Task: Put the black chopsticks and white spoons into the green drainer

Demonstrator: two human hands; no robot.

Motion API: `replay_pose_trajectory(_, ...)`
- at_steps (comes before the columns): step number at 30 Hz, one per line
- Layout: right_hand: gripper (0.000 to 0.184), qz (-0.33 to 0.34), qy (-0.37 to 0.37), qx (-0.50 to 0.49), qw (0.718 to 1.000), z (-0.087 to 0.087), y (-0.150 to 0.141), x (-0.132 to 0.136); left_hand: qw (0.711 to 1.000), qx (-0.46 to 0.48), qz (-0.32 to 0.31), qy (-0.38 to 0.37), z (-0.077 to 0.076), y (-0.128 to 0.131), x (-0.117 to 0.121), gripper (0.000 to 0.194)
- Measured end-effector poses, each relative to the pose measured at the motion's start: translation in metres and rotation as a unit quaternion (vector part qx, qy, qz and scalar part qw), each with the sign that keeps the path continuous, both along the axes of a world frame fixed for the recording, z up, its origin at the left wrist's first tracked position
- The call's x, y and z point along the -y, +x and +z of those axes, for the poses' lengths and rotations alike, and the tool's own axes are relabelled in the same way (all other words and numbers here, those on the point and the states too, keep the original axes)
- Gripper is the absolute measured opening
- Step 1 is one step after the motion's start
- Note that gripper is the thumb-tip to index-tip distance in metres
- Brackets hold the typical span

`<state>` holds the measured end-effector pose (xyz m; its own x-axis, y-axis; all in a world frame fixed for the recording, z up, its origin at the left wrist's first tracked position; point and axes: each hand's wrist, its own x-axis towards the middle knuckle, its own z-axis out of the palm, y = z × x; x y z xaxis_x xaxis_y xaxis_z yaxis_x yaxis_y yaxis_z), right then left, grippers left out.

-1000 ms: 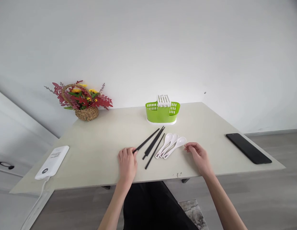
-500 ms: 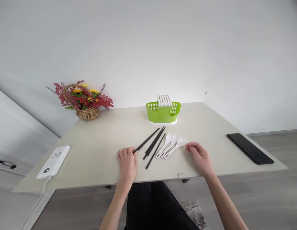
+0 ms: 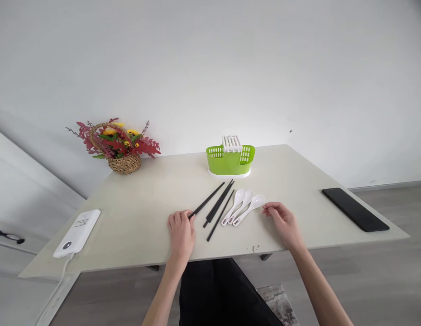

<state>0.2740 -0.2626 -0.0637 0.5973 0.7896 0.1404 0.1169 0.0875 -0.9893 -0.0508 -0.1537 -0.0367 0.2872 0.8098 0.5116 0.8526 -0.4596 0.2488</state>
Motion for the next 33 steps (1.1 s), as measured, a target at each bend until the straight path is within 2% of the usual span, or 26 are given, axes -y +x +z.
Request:
replay_pose_trajectory(5,0.026,0.004,0.002,0.002,1.0,0.001,0.0,-0.001,0.999,-0.028,-0.014,-0.015,0.008,-0.002,-0.007,0.023)
replay_pose_trajectory(8,0.028,0.008,0.004,0.002,1.0,0.001,0.0,-0.001,0.992,-0.11,-0.04,-0.055,0.025,-0.005,-0.021,0.02)
replay_pose_trajectory(12,0.027,0.006,0.001,-0.001,1.0,0.001,0.0,-0.001,0.965,-0.223,-0.072,-0.119,0.05,0.0,-0.038,0.016)
replay_pose_trajectory(17,0.026,0.01,0.0,-0.005,1.0,0.001,0.0,-0.001,0.955,-0.244,-0.079,-0.149,0.063,0.014,-0.044,0.015)
replay_pose_trajectory(22,0.025,0.017,-0.001,-0.002,1.0,0.002,-0.001,-0.002,0.954,-0.214,-0.062,-0.2,0.075,0.008,-0.053,0.014)
replay_pose_trajectory(28,0.026,0.023,-0.002,0.0,1.0,0.003,-0.001,0.0,0.932,-0.158,-0.066,-0.32,0.1,-0.024,-0.079,0.018)
replay_pose_trajectory(30,0.026,0.021,-0.002,0.003,1.0,0.004,-0.002,0.0,0.914,-0.077,-0.089,-0.389,0.105,-0.035,-0.08,0.02)
replay_pose_trajectory(33,0.028,0.014,0.002,0.007,1.0,0.011,-0.007,-0.001,0.872,0.082,-0.14,-0.463,0.107,-0.042,-0.065,0.04)
